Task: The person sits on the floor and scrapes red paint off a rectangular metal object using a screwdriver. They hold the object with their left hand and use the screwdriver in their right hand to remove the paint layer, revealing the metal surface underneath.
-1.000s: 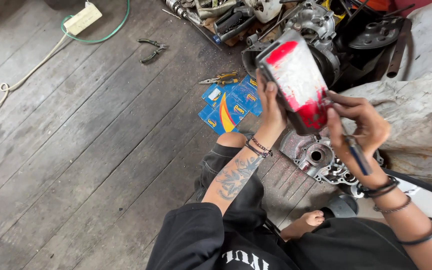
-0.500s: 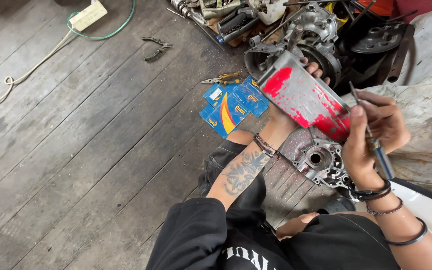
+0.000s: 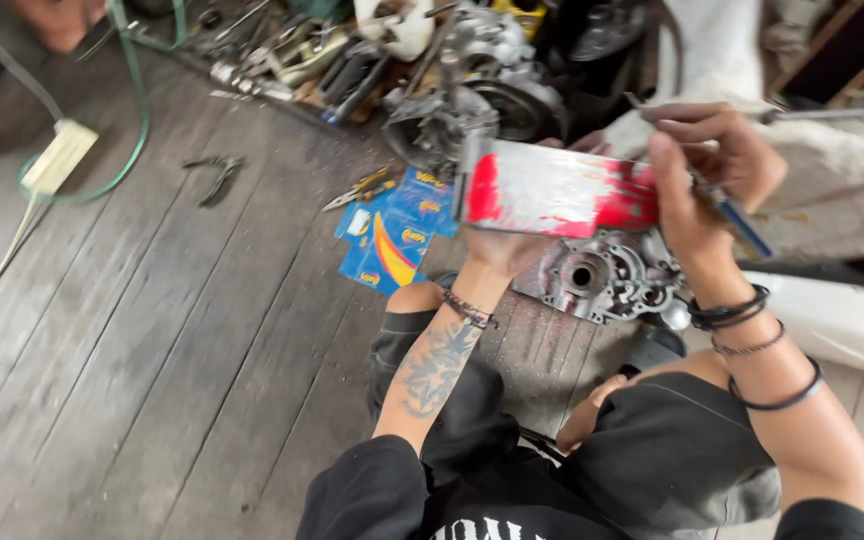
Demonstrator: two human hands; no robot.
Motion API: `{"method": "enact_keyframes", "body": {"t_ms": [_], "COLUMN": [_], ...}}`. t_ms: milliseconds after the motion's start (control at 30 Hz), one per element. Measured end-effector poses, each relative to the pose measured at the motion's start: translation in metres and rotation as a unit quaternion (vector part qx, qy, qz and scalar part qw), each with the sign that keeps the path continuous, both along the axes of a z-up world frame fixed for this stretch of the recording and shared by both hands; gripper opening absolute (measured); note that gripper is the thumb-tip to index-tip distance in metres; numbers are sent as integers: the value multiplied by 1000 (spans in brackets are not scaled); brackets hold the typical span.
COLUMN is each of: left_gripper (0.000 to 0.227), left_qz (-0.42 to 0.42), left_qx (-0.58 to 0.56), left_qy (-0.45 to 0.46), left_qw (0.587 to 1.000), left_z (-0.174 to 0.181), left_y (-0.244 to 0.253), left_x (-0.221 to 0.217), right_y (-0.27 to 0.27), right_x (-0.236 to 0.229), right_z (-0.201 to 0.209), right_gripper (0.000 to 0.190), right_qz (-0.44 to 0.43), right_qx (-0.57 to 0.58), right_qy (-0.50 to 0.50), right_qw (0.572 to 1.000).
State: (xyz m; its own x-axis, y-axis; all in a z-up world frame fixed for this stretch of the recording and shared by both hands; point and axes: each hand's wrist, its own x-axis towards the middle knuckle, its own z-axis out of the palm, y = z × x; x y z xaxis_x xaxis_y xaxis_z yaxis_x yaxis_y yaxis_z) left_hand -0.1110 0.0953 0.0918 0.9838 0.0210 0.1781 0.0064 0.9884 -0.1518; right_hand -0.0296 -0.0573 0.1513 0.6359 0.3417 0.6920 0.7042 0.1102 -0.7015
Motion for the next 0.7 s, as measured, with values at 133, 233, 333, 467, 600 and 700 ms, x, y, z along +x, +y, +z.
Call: {"method": "enact_keyframes", "body": {"t_ms": [133,233,333,467,600,700], "left_gripper": [57,56,50,37,41,41], "left_qz": [50,118,109,139,98,87], "left_qx": [62,107,61,94,92,75], "left_qy": [-102,-136,-136,-121,-119,-130], "left_qw": [992,978,983,978,984,985], "left_z": [-28,-26,-16,-20,-30,-30], "left_y": [-16,-14,-13,-15,-12,-14], "left_x": [18,24,26,29,32,36], "right_y": [-9,-14,-21,-34,-41,-42], "right_x": [-10,-16,-20,-21,-22,-17], "right_z": [29,39,44,49,57,53], "right_gripper": [17,16,15,19,21,16], "right_qz": [19,20,90,102,128,145], "right_qx": [-37,-65,-102,-128,-159,-161], "right_qy": [-74,-132,-123,-149,-127,-156], "right_qw": [996,989,983,975,971,964]}}
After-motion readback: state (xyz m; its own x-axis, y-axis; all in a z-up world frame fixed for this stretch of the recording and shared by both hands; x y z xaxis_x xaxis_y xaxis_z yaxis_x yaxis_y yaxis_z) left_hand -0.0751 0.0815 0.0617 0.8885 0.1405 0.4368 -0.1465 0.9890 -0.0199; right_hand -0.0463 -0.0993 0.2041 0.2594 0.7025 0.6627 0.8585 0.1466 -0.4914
